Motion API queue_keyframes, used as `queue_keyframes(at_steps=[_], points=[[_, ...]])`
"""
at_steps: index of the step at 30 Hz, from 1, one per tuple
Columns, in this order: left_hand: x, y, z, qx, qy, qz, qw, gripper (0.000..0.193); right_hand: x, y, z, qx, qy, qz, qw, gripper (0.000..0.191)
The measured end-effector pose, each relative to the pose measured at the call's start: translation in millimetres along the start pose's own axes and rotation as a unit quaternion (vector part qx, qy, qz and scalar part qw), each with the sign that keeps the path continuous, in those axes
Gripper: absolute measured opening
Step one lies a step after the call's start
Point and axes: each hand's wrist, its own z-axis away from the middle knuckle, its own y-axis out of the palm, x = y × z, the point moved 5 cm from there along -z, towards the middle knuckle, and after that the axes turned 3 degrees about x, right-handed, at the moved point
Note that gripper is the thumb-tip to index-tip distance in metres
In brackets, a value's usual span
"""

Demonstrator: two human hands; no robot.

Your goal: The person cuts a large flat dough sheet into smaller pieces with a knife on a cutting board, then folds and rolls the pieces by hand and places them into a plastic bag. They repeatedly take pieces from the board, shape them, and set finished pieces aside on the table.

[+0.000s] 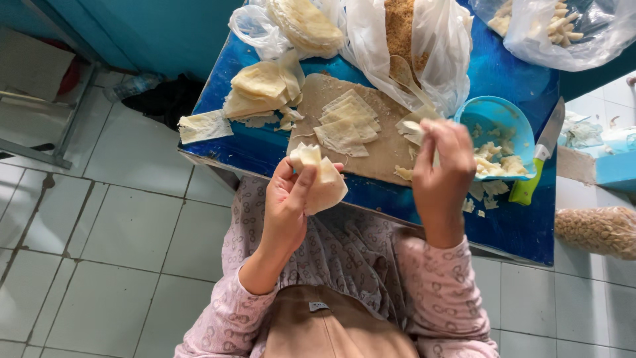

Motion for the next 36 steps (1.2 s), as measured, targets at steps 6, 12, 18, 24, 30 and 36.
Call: queue_keyframes(at_steps=[6, 12, 18, 24, 30, 36], points=[[-2.4, 12.2, -4.0, -0.002, 0.012, 0.018, 1.000, 0.029, -0.4, 11.2, -7.0, 0.053, -0.025, 0.096, 0.994, 0.027], [-23.6, 13.7, -15.1, -0.035, 0.049, 0.040, 0.997, 0.026, -10.6, -2.3, -25.5, 0.030, 0.026, -0.026, 0.999, 0.012], [-15.1, 37.2, -19.5, -0.073, 0.054, 0.094, 0.991, 0.020, 22.4, 39.7, 19.8, 0.212, 0.262, -0.494, 0.802, 0.017], [-28.6, 35.4, -14.2, 0.009, 0.048, 0.128, 0.991, 0.022, 12.9, 58.2, 32.6, 0.139, 0.309, -0.697, 0.632, 0.021], [-24.8, 18.0, -38.7, 0.000, -0.050, -0.090, 0.995, 0.035, -8.2, 67.8, 30.7, 0.289, 0.348, -0.613, 0.648, 0.022], [-32.6, 2.4, -70.6, -0.093, -0.024, -0.309, 0.946, 0.033, -8.4, 86.1, -9.0, 0.266, 0.317, -0.430, 0.802, 0.015]])
